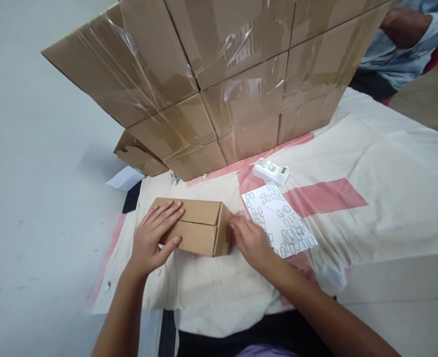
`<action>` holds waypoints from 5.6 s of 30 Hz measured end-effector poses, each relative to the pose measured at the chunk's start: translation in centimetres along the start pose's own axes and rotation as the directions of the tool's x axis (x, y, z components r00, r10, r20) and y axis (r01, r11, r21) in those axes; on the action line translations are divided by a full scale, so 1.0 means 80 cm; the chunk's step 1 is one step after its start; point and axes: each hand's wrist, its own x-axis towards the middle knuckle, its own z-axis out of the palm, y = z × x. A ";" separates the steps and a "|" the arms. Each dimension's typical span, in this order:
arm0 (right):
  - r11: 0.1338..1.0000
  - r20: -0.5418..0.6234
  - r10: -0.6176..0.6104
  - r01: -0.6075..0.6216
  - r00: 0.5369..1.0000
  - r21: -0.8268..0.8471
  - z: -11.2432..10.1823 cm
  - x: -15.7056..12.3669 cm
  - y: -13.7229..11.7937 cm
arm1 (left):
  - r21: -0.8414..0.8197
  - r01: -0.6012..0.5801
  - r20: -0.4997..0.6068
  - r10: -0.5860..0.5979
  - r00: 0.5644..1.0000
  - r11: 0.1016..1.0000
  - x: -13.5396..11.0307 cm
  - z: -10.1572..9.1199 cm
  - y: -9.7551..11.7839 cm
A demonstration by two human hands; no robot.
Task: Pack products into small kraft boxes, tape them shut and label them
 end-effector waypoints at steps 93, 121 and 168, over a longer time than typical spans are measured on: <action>0.988 0.070 0.008 -0.019 0.998 0.152 0.008 -0.003 -0.004 | 0.020 -0.032 -0.082 0.034 0.996 0.999 -0.005 0.013 -0.009; 0.997 0.108 0.029 -0.038 0.994 0.075 0.018 -0.008 0.003 | 0.023 -0.011 -0.114 0.014 0.993 1.000 -0.003 0.010 -0.001; 0.904 -0.543 -0.138 -0.119 0.828 -0.411 -0.372 -0.030 0.034 | -0.480 0.576 -0.249 -0.733 0.633 0.661 -0.090 0.105 -0.030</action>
